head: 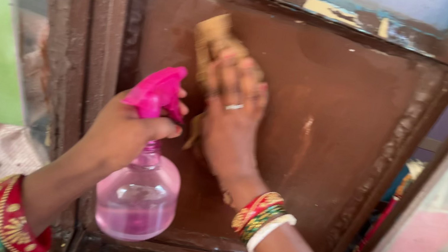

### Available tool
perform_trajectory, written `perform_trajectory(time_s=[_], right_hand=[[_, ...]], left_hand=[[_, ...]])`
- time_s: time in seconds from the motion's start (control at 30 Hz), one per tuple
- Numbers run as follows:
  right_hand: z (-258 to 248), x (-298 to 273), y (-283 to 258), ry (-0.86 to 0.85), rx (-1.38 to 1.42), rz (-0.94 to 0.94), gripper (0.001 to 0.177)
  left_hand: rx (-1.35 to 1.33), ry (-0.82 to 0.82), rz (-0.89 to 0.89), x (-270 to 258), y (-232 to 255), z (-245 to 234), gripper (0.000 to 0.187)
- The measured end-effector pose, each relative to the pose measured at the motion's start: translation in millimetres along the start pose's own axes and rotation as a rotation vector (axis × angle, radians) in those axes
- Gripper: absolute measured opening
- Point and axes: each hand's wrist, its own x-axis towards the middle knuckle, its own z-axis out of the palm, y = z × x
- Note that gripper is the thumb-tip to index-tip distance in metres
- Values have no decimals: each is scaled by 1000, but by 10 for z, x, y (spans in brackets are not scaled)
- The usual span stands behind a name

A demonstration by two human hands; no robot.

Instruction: The person cleans window panes and frames by wiping them with a cloth while holding a spray bottle.

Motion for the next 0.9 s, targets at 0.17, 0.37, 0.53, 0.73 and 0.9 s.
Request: perform_trajectory(time_s=[0.17, 0.37, 0.53, 0.73, 0.9], right_hand=[[-140, -412, -54, -65, 137, -93, 66], [-301, -980, 521, -155, 6, -34, 69], [-446, -1355, 973, -1, -37, 300, 64], [-478, -1289, 826, 139, 85, 542, 65], [-273, -896, 206, 129, 100, 438, 77]], left_hand=[[89, 82, -119, -153, 60, 61, 45], [154, 127, -251, -358, 24, 92, 56], [40, 101, -223, -501, -182, 108, 58], [44, 117, -218, -701, -126, 120, 60], [147, 126, -234, -820, 36, 56, 58]])
